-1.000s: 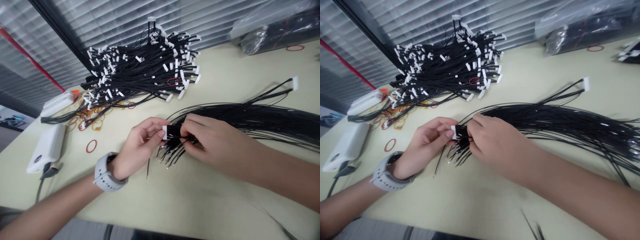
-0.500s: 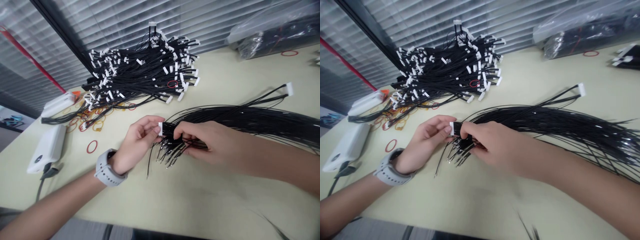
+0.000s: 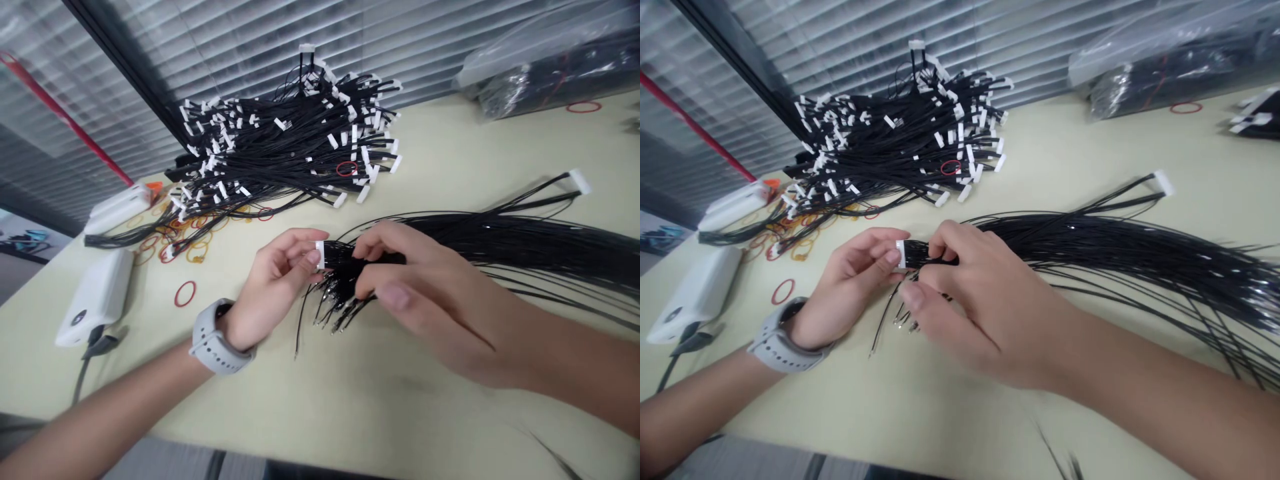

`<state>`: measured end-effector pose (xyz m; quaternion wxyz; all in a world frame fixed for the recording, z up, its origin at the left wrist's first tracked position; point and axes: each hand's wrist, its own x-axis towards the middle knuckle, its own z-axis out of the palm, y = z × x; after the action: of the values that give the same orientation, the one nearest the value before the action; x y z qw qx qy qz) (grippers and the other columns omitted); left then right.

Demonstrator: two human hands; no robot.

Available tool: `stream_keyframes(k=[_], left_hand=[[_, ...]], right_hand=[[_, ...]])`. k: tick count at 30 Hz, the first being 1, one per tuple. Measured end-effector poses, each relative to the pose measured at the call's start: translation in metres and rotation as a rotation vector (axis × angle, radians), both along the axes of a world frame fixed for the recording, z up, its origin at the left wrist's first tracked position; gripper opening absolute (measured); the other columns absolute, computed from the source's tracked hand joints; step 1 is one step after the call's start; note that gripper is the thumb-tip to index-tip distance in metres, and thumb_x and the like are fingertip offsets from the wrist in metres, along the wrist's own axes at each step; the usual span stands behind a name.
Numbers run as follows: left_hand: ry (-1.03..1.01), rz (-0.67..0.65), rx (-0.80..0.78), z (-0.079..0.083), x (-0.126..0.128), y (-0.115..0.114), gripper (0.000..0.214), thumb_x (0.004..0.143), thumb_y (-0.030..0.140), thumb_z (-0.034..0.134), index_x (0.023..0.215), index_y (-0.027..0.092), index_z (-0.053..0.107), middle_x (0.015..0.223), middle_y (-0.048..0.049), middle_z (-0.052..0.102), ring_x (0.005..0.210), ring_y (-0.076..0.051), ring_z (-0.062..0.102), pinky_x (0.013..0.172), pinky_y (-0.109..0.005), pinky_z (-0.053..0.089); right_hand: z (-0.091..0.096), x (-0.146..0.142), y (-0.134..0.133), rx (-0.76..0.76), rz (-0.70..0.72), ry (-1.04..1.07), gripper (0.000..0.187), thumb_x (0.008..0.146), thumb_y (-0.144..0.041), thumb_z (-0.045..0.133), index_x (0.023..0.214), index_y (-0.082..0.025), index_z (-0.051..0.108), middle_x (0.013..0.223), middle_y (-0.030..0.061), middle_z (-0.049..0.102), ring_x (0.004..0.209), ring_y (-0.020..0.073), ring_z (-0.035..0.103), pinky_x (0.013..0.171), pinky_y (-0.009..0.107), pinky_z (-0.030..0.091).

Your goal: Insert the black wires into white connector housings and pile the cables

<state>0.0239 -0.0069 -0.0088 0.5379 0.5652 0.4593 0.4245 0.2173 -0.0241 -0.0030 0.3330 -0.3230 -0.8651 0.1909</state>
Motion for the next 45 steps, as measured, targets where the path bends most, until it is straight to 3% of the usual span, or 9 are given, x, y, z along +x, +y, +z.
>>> stream_keyframes(k=[3,7,16,22,30,45], left_hand=[[0.026,-0.005,0.060,0.000,0.001,-0.003,0.014,0.082,0.018,0.057,0.095,0.019,0.061,0.078,0.0003,0.060,0.068,-0.008,0.057,0.062,-0.015,0.051],[0.056,-0.029,0.130,0.002,0.002,-0.006,0.014,0.081,0.017,0.058,0.095,0.019,0.061,0.079,0.0000,0.061,0.068,-0.008,0.058,0.062,-0.015,0.051],[0.058,-0.131,0.139,0.005,0.005,-0.009,0.014,0.081,0.010,0.056,0.092,0.017,0.062,0.069,0.0018,0.059,0.062,-0.006,0.056,0.058,-0.012,0.048],[0.124,-0.130,0.166,0.003,0.005,-0.009,0.016,0.080,0.006,0.055,0.093,0.014,0.060,0.070,0.0002,0.060,0.061,-0.007,0.055,0.056,-0.014,0.046],[0.079,-0.148,0.025,0.000,0.007,-0.004,0.015,0.081,0.006,0.054,0.093,0.012,0.059,0.080,-0.0020,0.062,0.066,-0.007,0.058,0.062,-0.015,0.049],[0.084,-0.138,0.030,-0.001,0.005,-0.003,0.017,0.081,0.005,0.053,0.095,0.011,0.061,0.077,-0.0009,0.063,0.064,-0.006,0.057,0.060,-0.013,0.048]], right_hand=[[-0.006,-0.003,0.001,0.072,-0.078,0.050,0.031,0.091,-0.022,0.033,0.070,-0.016,0.054,0.076,0.0035,0.051,0.069,0.0116,0.049,0.064,0.026,0.039],[-0.017,-0.007,0.006,0.188,-0.151,-0.090,0.009,0.084,-0.014,0.047,0.085,-0.016,0.056,0.077,0.0004,0.053,0.066,0.0095,0.049,0.058,0.022,0.036],[-0.021,-0.010,0.009,0.230,-0.177,-0.142,0.014,0.085,-0.017,0.047,0.075,-0.014,0.057,0.073,0.0023,0.051,0.065,0.0118,0.047,0.058,0.025,0.035],[-0.027,-0.012,0.009,0.259,-0.171,-0.169,0.019,0.087,-0.016,0.043,0.072,-0.012,0.054,0.072,0.0038,0.049,0.064,0.0137,0.044,0.059,0.028,0.036],[-0.031,-0.015,0.009,0.364,-0.167,-0.222,0.014,0.078,-0.002,0.045,0.070,-0.010,0.053,0.071,0.0052,0.046,0.066,0.0153,0.041,0.058,0.028,0.036],[-0.026,-0.011,0.005,0.458,-0.174,-0.379,0.012,0.078,-0.003,0.046,0.072,-0.011,0.053,0.072,0.0052,0.046,0.065,0.0154,0.039,0.059,0.029,0.035]])
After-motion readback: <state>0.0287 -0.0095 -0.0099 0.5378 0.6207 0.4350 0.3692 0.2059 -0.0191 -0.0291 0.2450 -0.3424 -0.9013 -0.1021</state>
